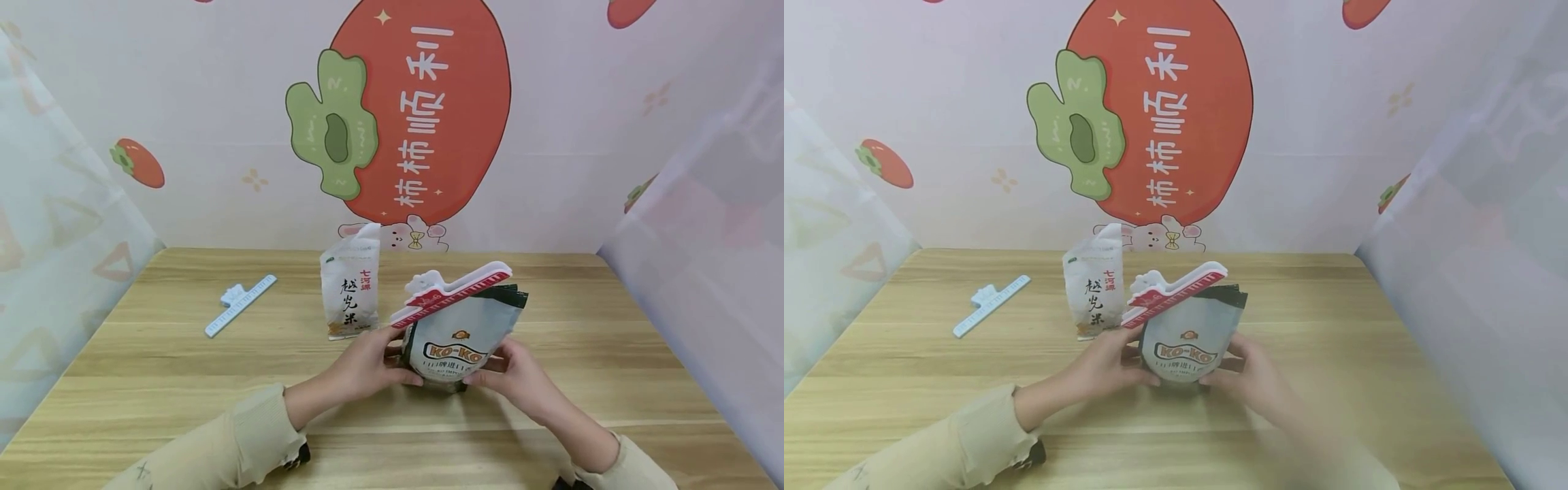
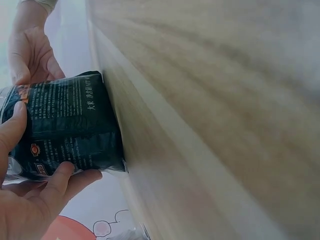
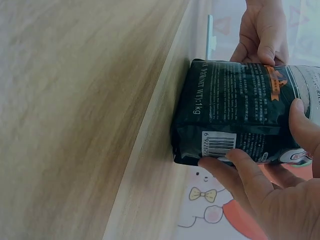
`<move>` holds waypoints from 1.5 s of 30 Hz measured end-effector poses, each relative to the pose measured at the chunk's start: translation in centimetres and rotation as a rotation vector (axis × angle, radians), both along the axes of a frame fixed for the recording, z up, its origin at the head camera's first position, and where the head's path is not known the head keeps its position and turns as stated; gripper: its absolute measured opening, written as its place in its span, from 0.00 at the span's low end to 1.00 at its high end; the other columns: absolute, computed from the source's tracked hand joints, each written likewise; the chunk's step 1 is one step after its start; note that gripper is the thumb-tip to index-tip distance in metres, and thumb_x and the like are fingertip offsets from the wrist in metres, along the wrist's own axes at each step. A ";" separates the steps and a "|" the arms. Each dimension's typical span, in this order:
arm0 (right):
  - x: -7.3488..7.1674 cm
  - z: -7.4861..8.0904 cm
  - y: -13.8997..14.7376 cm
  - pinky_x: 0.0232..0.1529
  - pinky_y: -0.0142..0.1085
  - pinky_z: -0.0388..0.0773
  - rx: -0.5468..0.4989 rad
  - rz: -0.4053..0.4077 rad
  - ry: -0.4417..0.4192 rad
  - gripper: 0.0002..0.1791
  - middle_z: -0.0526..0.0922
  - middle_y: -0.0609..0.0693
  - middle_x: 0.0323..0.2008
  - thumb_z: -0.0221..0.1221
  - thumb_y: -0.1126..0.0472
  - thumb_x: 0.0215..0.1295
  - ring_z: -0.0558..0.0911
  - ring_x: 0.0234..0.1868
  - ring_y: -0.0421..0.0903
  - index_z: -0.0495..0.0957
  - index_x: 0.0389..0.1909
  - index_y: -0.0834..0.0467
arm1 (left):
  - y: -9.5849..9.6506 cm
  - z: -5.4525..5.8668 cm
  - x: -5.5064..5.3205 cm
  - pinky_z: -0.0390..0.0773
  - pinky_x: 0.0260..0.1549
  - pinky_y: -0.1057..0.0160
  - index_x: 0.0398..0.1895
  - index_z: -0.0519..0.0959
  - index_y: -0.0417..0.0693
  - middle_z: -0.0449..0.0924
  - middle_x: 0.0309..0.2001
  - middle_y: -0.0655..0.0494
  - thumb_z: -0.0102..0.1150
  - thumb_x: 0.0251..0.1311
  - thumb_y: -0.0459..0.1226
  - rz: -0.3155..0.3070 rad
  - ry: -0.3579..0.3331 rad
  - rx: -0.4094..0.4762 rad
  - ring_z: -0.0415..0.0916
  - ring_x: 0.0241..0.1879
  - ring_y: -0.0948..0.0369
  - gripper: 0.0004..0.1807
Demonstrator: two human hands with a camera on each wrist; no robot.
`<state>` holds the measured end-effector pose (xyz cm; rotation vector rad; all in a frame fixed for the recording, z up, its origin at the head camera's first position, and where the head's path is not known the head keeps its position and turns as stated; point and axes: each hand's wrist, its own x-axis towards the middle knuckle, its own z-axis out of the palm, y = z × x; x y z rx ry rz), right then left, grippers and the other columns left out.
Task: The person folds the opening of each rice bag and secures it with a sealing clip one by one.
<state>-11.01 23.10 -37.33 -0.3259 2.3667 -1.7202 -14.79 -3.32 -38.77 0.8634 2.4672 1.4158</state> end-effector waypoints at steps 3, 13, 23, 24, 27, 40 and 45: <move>-0.3 0.0 0.2 0.48 0.37 0.85 0.017 -0.011 -0.012 0.32 0.76 0.72 0.57 0.68 0.70 0.58 0.83 0.54 0.62 0.68 0.62 0.70 | 0.4 -0.1 -0.4 0.75 0.62 0.55 0.72 0.66 0.52 0.76 0.65 0.52 0.77 0.48 0.40 -0.007 -0.019 0.020 0.75 0.64 0.54 0.45; -1.8 -0.1 1.3 0.50 0.36 0.84 0.058 -0.032 0.031 0.30 0.76 0.71 0.58 0.66 0.70 0.60 0.82 0.56 0.61 0.69 0.62 0.70 | 1.6 -0.3 -2.3 0.79 0.57 0.58 0.71 0.66 0.49 0.73 0.67 0.52 0.75 0.51 0.36 -0.048 -0.106 0.098 0.73 0.66 0.51 0.43; -4.0 -0.3 2.3 0.52 0.28 0.80 0.090 -0.032 0.087 0.28 0.78 0.70 0.57 0.66 0.69 0.61 0.78 0.49 0.28 0.70 0.61 0.71 | 2.9 -0.4 -4.5 0.78 0.58 0.57 0.68 0.70 0.49 0.76 0.65 0.54 0.75 0.51 0.37 -0.017 -0.123 0.081 0.73 0.65 0.54 0.39; -4.3 -0.2 2.5 0.52 0.28 0.79 0.092 -0.028 0.082 0.28 0.78 0.70 0.57 0.66 0.69 0.61 0.78 0.50 0.28 0.69 0.62 0.71 | 3.0 -0.4 -4.7 0.78 0.58 0.57 0.68 0.70 0.50 0.76 0.65 0.54 0.75 0.51 0.38 -0.010 -0.123 0.073 0.74 0.65 0.55 0.39; -5.1 -0.3 2.9 0.52 0.28 0.79 0.097 -0.024 0.070 0.29 0.77 0.70 0.58 0.65 0.68 0.62 0.78 0.50 0.29 0.69 0.63 0.70 | 3.4 -0.3 -5.3 0.78 0.59 0.58 0.68 0.71 0.52 0.76 0.65 0.56 0.76 0.51 0.39 0.013 -0.142 0.050 0.74 0.65 0.56 0.39; -7.9 -0.6 4.1 0.52 0.28 0.79 0.068 0.011 0.046 0.29 0.74 0.72 0.60 0.62 0.69 0.65 0.79 0.49 0.29 0.65 0.65 0.71 | 4.5 0.1 -7.1 0.74 0.64 0.54 0.69 0.70 0.53 0.75 0.67 0.55 0.75 0.53 0.42 0.060 -0.166 0.022 0.71 0.68 0.54 0.39; -8.8 -0.8 4.4 0.52 0.28 0.78 0.072 0.030 0.055 0.29 0.75 0.70 0.60 0.61 0.67 0.67 0.79 0.50 0.29 0.65 0.65 0.71 | 4.8 0.1 -7.5 0.72 0.65 0.53 0.70 0.70 0.51 0.74 0.67 0.54 0.75 0.53 0.44 0.096 -0.178 0.005 0.72 0.67 0.53 0.40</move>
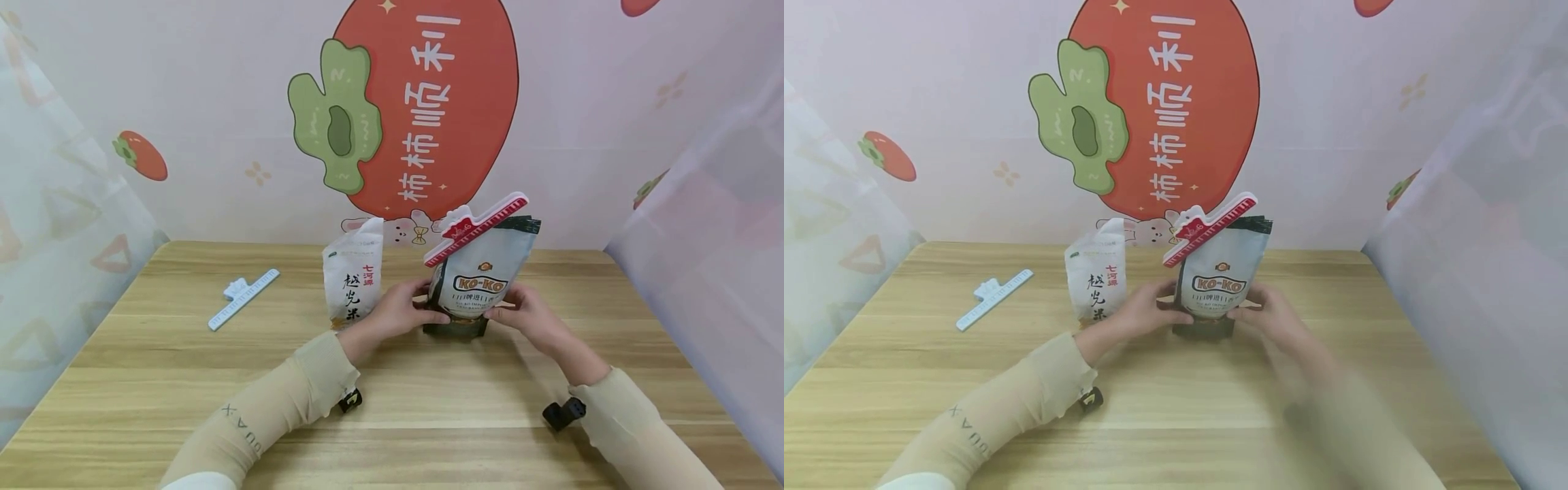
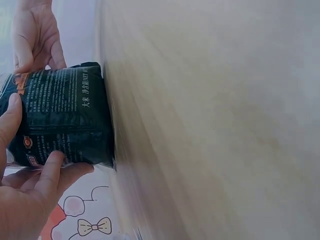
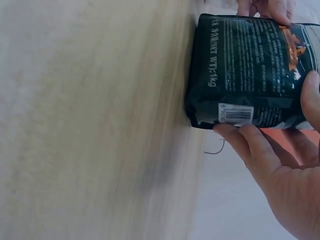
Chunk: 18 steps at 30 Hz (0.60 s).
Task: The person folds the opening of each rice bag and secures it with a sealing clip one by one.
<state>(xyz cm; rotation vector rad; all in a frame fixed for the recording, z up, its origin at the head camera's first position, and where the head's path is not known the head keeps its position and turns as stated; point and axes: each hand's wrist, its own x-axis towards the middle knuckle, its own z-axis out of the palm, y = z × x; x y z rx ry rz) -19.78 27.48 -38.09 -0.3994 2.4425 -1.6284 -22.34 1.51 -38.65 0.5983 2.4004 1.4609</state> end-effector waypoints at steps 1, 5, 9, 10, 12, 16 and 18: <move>-0.2 0.0 0.0 0.52 0.28 0.78 -0.001 0.003 0.002 0.29 0.75 0.69 0.60 0.61 0.67 0.67 0.78 0.51 0.29 0.65 0.65 0.71 | 0.1 0.0 -0.1 0.72 0.66 0.53 0.70 0.69 0.51 0.74 0.67 0.53 0.75 0.53 0.44 0.004 -0.001 -0.001 0.72 0.67 0.52 0.40; -0.7 -0.1 0.2 0.52 0.29 0.78 0.006 0.005 0.003 0.28 0.76 0.69 0.60 0.61 0.67 0.67 0.78 0.51 0.30 0.65 0.65 0.72 | 0.4 0.0 -0.4 0.72 0.66 0.52 0.70 0.70 0.50 0.75 0.67 0.52 0.75 0.53 0.44 0.012 -0.002 -0.002 0.72 0.66 0.52 0.40; -1.1 -0.1 0.4 0.51 0.31 0.79 0.040 -0.005 -0.009 0.28 0.74 0.70 0.61 0.61 0.65 0.68 0.78 0.51 0.34 0.66 0.65 0.71 | 0.6 -0.2 -0.7 0.72 0.66 0.52 0.70 0.69 0.49 0.74 0.67 0.51 0.75 0.53 0.44 0.021 -0.002 -0.010 0.72 0.67 0.52 0.40; -1.2 -0.1 0.4 0.51 0.31 0.79 0.051 -0.004 -0.011 0.28 0.74 0.70 0.62 0.60 0.64 0.68 0.78 0.52 0.36 0.65 0.65 0.71 | 0.7 -0.2 -0.8 0.71 0.66 0.52 0.70 0.69 0.49 0.74 0.67 0.51 0.74 0.53 0.44 0.027 -0.001 -0.014 0.72 0.67 0.52 0.40; -1.6 -0.1 0.5 0.51 0.32 0.79 0.071 -0.014 -0.022 0.28 0.73 0.70 0.62 0.60 0.63 0.69 0.78 0.53 0.39 0.66 0.65 0.70 | 0.8 -0.2 -1.0 0.71 0.66 0.52 0.71 0.68 0.49 0.73 0.68 0.51 0.74 0.54 0.45 0.036 0.003 -0.018 0.72 0.67 0.52 0.41; -2.3 -0.1 0.5 0.53 0.34 0.77 0.091 -0.023 -0.020 0.28 0.74 0.69 0.62 0.60 0.61 0.70 0.76 0.55 0.44 0.66 0.66 0.70 | 1.1 -0.2 -1.4 0.70 0.67 0.52 0.72 0.67 0.49 0.72 0.69 0.51 0.73 0.54 0.45 0.060 0.000 -0.016 0.71 0.68 0.52 0.41; -2.7 -0.1 0.6 0.54 0.35 0.77 0.084 -0.027 -0.017 0.28 0.74 0.68 0.62 0.60 0.61 0.70 0.76 0.57 0.45 0.67 0.65 0.69 | 1.2 -0.3 -1.6 0.69 0.68 0.52 0.72 0.67 0.49 0.71 0.69 0.51 0.73 0.55 0.45 0.073 -0.009 -0.010 0.70 0.69 0.52 0.41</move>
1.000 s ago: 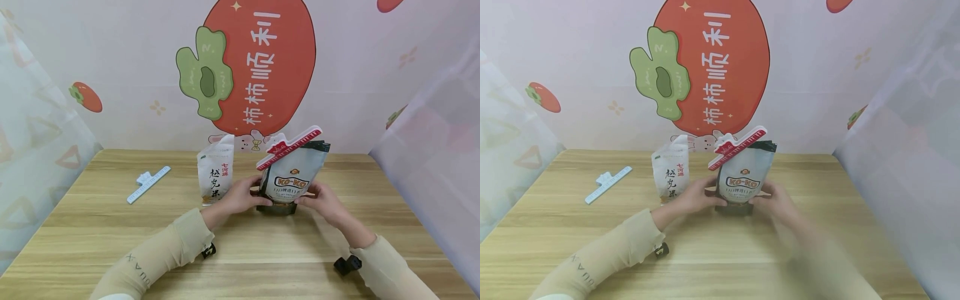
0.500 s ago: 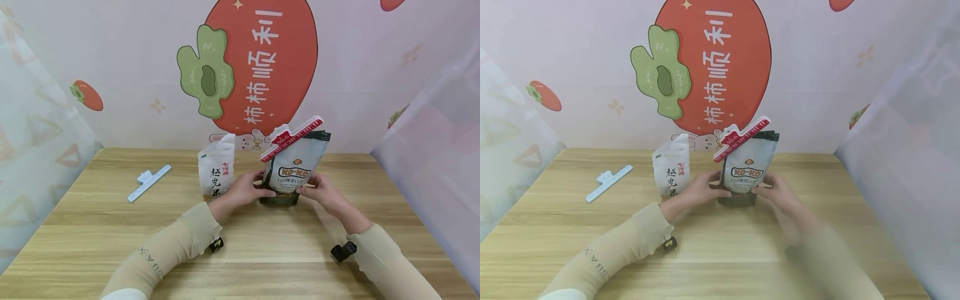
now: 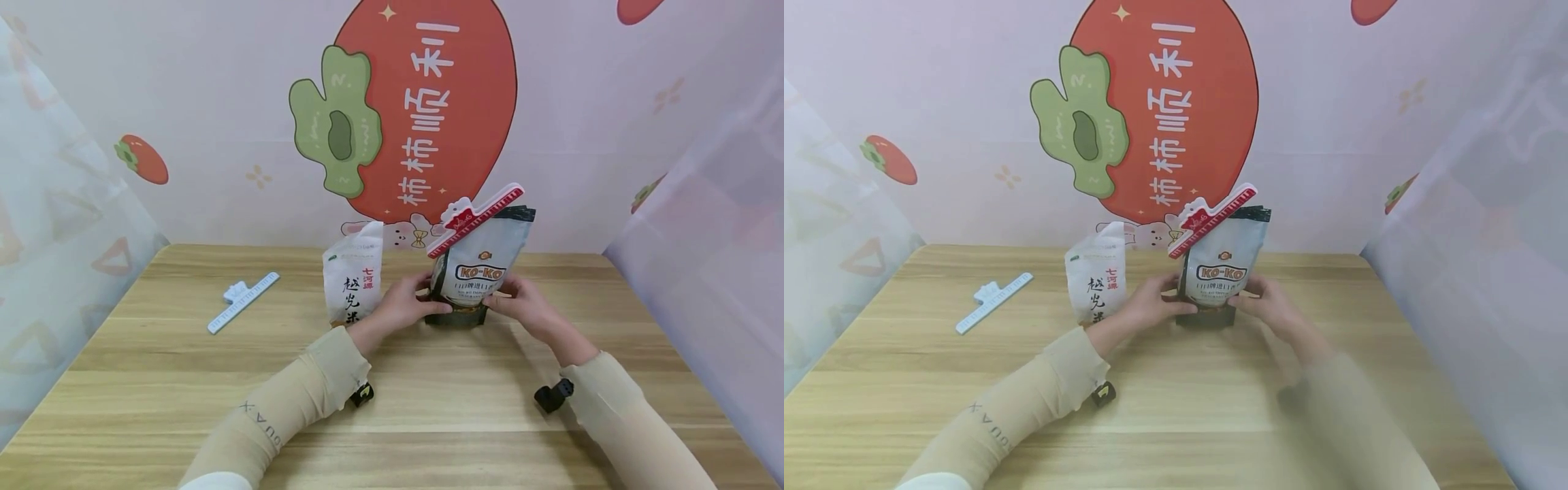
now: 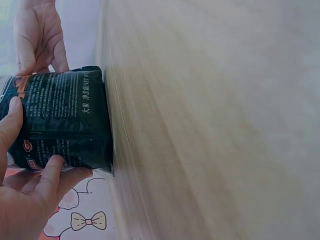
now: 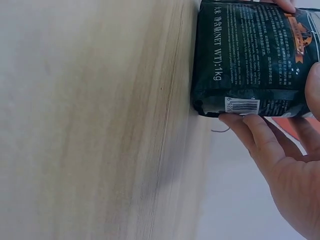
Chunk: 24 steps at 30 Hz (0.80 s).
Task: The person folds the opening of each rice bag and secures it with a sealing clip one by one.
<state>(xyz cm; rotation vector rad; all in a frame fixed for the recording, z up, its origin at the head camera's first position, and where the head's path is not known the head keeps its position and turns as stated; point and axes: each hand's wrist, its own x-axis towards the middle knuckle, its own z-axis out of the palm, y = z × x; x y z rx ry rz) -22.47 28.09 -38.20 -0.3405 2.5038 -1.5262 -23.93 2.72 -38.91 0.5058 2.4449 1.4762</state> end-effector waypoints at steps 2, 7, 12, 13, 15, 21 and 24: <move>-0.2 0.0 0.1 0.55 0.36 0.76 -0.013 0.009 0.005 0.28 0.73 0.69 0.63 0.60 0.62 0.70 0.74 0.59 0.47 0.66 0.66 0.70 | 0.2 0.0 -0.1 0.69 0.68 0.51 0.72 0.66 0.49 0.71 0.70 0.50 0.73 0.55 0.44 0.014 -0.012 0.004 0.69 0.69 0.51 0.42; -0.3 0.1 0.2 0.56 0.36 0.75 -0.038 0.009 -0.005 0.28 0.72 0.69 0.64 0.59 0.63 0.70 0.72 0.63 0.52 0.66 0.66 0.69 | 0.4 0.0 -0.2 0.69 0.68 0.51 0.73 0.65 0.49 0.70 0.71 0.51 0.73 0.55 0.45 0.034 -0.031 0.010 0.69 0.69 0.51 0.43; -0.4 0.1 0.1 0.58 0.40 0.75 -0.041 0.008 -0.006 0.27 0.73 0.69 0.64 0.59 0.63 0.70 0.70 0.65 0.57 0.67 0.66 0.69 | 0.3 0.0 -0.3 0.69 0.68 0.50 0.73 0.64 0.51 0.69 0.71 0.51 0.74 0.54 0.45 0.041 -0.044 0.025 0.69 0.69 0.51 0.43; -0.4 0.0 0.2 0.58 0.40 0.75 -0.040 0.006 -0.006 0.27 0.73 0.68 0.64 0.59 0.63 0.70 0.70 0.65 0.57 0.67 0.66 0.69 | 0.4 0.0 -0.3 0.70 0.67 0.50 0.73 0.65 0.50 0.70 0.70 0.51 0.74 0.54 0.44 0.037 -0.048 0.038 0.69 0.69 0.50 0.43; -0.4 -0.1 0.2 0.57 0.39 0.75 -0.044 0.005 -0.007 0.27 0.73 0.68 0.64 0.60 0.62 0.70 0.71 0.64 0.55 0.67 0.66 0.68 | 0.4 -0.1 -0.2 0.71 0.67 0.50 0.73 0.65 0.50 0.70 0.70 0.50 0.73 0.55 0.43 0.033 -0.055 0.063 0.70 0.68 0.49 0.42; 0.2 -0.1 0.1 0.54 0.33 0.77 -0.051 -0.008 -0.020 0.28 0.73 0.68 0.64 0.60 0.61 0.70 0.77 0.59 0.46 0.67 0.66 0.68 | 0.4 -0.3 0.1 0.70 0.67 0.49 0.73 0.64 0.51 0.69 0.70 0.49 0.72 0.56 0.43 0.027 -0.067 0.080 0.69 0.68 0.47 0.42; 0.6 0.2 0.0 0.56 0.34 0.77 -0.044 -0.020 -0.037 0.29 0.73 0.67 0.65 0.60 0.59 0.71 0.77 0.60 0.49 0.66 0.68 0.67 | 0.5 0.1 0.3 0.69 0.67 0.48 0.73 0.64 0.50 0.68 0.71 0.49 0.72 0.57 0.43 0.022 -0.065 0.070 0.68 0.69 0.47 0.42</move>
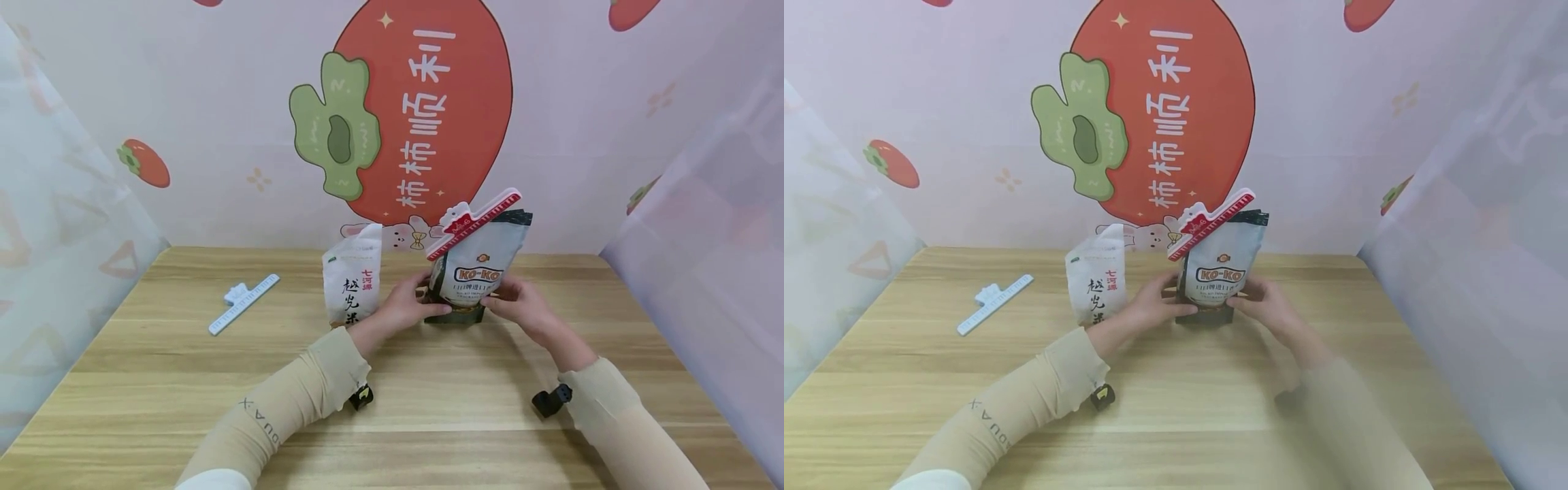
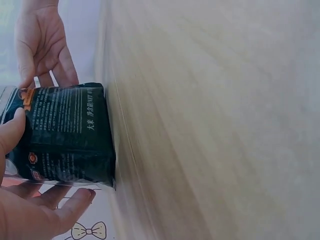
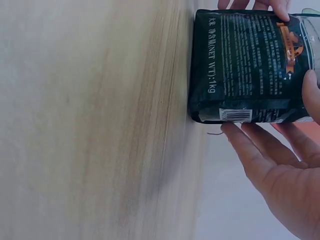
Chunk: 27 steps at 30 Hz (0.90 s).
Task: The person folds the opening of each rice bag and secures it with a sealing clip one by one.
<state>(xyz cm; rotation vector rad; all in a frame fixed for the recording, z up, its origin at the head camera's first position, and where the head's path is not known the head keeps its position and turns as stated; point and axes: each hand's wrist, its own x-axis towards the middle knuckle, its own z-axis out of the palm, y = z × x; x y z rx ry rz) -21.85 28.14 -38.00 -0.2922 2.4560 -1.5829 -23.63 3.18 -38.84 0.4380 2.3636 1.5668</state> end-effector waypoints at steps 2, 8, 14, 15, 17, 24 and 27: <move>0.2 0.1 0.0 0.57 0.37 0.77 0.008 -0.006 0.000 0.30 0.72 0.67 0.65 0.60 0.58 0.71 0.76 0.62 0.54 0.65 0.69 0.66 | 0.0 0.1 0.1 0.68 0.68 0.48 0.73 0.64 0.50 0.68 0.71 0.49 0.72 0.57 0.42 0.000 0.003 -0.008 0.67 0.70 0.47 0.42; 0.8 0.3 -0.2 0.60 0.46 0.77 0.025 -0.033 0.010 0.33 0.72 0.66 0.66 0.60 0.57 0.70 0.73 0.66 0.63 0.63 0.71 0.64 | 0.1 0.3 0.7 0.67 0.69 0.47 0.73 0.63 0.51 0.67 0.72 0.49 0.72 0.57 0.43 0.018 -0.005 -0.018 0.65 0.71 0.47 0.42; 1.7 0.8 -0.3 0.65 0.56 0.72 0.030 -0.047 0.011 0.37 0.68 0.66 0.69 0.60 0.55 0.70 0.69 0.69 0.65 0.58 0.74 0.63 | 0.0 0.2 1.0 0.67 0.69 0.48 0.74 0.61 0.51 0.65 0.73 0.49 0.72 0.56 0.43 0.037 -0.027 0.005 0.65 0.71 0.47 0.44; 1.9 0.9 -0.4 0.65 0.56 0.71 0.031 -0.049 0.014 0.37 0.67 0.67 0.69 0.60 0.56 0.71 0.69 0.69 0.65 0.57 0.74 0.64 | -0.1 0.2 1.1 0.68 0.69 0.48 0.75 0.61 0.52 0.64 0.73 0.50 0.72 0.56 0.43 0.040 -0.033 0.004 0.65 0.71 0.47 0.44; 2.3 1.1 -0.4 0.66 0.56 0.71 0.024 -0.050 0.019 0.37 0.66 0.68 0.70 0.59 0.57 0.71 0.68 0.70 0.65 0.56 0.75 0.64 | -0.2 0.2 1.1 0.68 0.68 0.48 0.75 0.60 0.53 0.63 0.74 0.51 0.73 0.56 0.45 0.051 -0.042 -0.005 0.65 0.71 0.47 0.45; 3.9 1.6 0.1 0.59 0.33 0.77 0.026 -0.081 0.037 0.35 0.67 0.67 0.70 0.58 0.58 0.72 0.70 0.68 0.64 0.57 0.75 0.62 | -1.0 -0.1 2.0 0.65 0.69 0.46 0.76 0.59 0.51 0.61 0.75 0.51 0.72 0.56 0.47 0.069 -0.070 -0.013 0.64 0.72 0.48 0.46; 4.6 1.6 0.3 0.53 0.24 0.75 0.037 -0.094 0.044 0.34 0.68 0.67 0.69 0.58 0.57 0.73 0.72 0.67 0.64 0.58 0.74 0.63 | -1.7 -0.1 2.8 0.66 0.69 0.46 0.75 0.59 0.49 0.62 0.75 0.49 0.71 0.57 0.48 0.049 -0.087 -0.014 0.65 0.71 0.47 0.46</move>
